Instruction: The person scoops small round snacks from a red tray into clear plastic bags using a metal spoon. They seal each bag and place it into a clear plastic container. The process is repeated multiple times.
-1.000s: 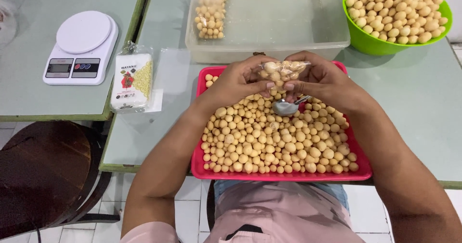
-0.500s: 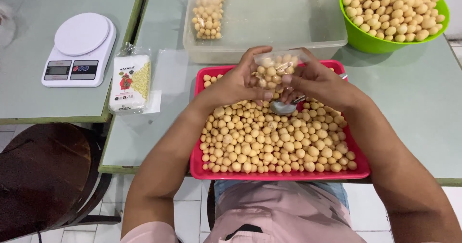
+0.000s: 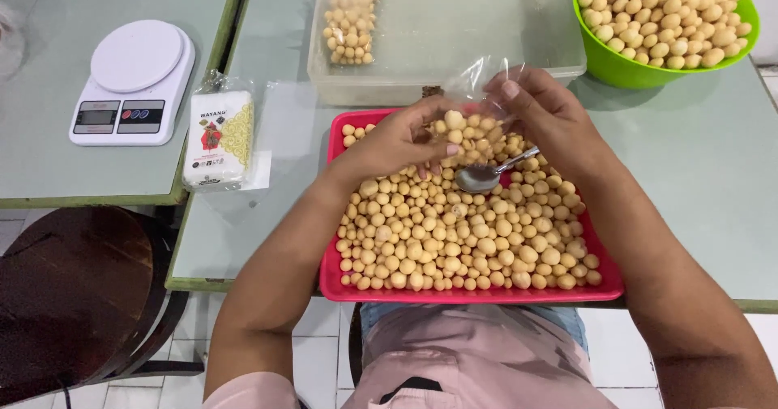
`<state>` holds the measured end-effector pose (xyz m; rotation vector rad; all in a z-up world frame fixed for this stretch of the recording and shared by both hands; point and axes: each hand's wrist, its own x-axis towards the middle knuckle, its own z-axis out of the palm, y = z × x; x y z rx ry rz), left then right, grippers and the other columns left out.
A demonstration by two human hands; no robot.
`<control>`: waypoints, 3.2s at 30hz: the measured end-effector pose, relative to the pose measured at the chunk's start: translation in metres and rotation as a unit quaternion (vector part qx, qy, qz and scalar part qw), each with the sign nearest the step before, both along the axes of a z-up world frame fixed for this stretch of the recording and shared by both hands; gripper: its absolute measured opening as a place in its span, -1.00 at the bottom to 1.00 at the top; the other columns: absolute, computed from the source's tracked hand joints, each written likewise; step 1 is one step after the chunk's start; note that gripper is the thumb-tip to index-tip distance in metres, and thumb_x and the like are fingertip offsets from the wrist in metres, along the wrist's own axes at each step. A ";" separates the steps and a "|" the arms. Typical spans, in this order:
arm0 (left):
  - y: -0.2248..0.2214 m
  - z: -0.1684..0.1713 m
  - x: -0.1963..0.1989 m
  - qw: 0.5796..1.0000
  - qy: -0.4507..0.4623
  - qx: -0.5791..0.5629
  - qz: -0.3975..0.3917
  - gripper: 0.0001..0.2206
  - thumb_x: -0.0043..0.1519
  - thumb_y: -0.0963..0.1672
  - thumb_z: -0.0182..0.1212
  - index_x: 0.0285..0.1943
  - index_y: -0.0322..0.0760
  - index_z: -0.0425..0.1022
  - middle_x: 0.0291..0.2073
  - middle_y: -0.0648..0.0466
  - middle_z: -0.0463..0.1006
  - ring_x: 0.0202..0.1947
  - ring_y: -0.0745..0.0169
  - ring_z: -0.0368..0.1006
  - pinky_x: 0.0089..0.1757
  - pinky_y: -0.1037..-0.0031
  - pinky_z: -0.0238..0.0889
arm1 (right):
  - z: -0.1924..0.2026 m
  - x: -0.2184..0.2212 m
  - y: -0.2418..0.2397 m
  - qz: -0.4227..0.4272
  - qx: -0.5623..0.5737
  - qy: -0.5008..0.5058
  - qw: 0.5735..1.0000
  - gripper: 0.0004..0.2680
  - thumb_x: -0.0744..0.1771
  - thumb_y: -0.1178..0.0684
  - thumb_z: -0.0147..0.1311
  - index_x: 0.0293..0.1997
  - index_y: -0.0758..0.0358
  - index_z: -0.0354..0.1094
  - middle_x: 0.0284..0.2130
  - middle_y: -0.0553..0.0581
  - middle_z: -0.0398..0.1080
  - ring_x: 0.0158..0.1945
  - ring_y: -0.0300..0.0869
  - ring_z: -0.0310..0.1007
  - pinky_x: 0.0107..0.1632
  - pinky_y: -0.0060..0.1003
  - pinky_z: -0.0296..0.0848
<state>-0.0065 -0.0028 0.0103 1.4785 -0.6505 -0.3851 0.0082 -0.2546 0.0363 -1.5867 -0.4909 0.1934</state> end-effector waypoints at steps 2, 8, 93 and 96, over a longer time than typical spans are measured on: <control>0.001 -0.009 0.003 1.000 0.005 -0.026 0.013 -0.59 0.28 -0.21 0.30 0.29 -0.27 0.27 0.06 -0.03 0.43 -0.49 0.32 0.58 -0.50 0.62 0.57 | 0.000 0.001 0.000 -0.006 0.019 -0.013 1.000 -0.79 0.48 0.01 -0.09 0.16 0.33 0.28 -0.14 0.15 0.41 -0.08 -0.26 0.44 -0.05 -0.38 0.53; 0.001 -0.013 0.009 0.999 0.008 -0.044 0.031 -0.61 0.29 -0.21 0.28 0.28 -0.25 0.29 0.01 -0.02 0.46 -0.51 0.27 0.60 -0.51 0.59 0.57 | 0.008 -0.003 0.003 0.014 0.012 -0.036 0.999 -0.84 0.39 0.17 0.15 0.05 0.40 0.36 -0.29 0.16 0.37 -0.23 -0.23 0.40 -0.19 -0.35 0.51; 0.010 0.026 -0.016 0.844 -0.469 0.165 0.202 -0.73 0.30 -0.03 0.06 -0.44 -0.16 0.29 -0.68 0.21 0.35 -0.65 0.23 0.26 -0.56 0.34 -0.06 | -0.010 0.150 0.189 0.013 -0.144 0.130 0.981 -0.95 0.39 0.08 0.05 -0.15 0.17 0.33 -0.25 0.20 0.47 -0.23 -0.05 0.67 -0.12 -0.26 0.78; 0.010 0.025 -0.014 0.843 -0.470 0.164 0.203 -0.73 0.30 -0.02 0.07 -0.44 -0.16 0.31 -0.68 0.21 0.37 -0.66 0.23 0.26 -0.57 0.35 -0.05 | 0.003 0.139 0.190 0.018 -0.156 0.136 0.978 -0.90 0.37 0.03 0.14 -0.13 0.14 0.31 -0.19 0.16 0.43 -0.20 -0.08 0.66 -0.09 -0.29 0.76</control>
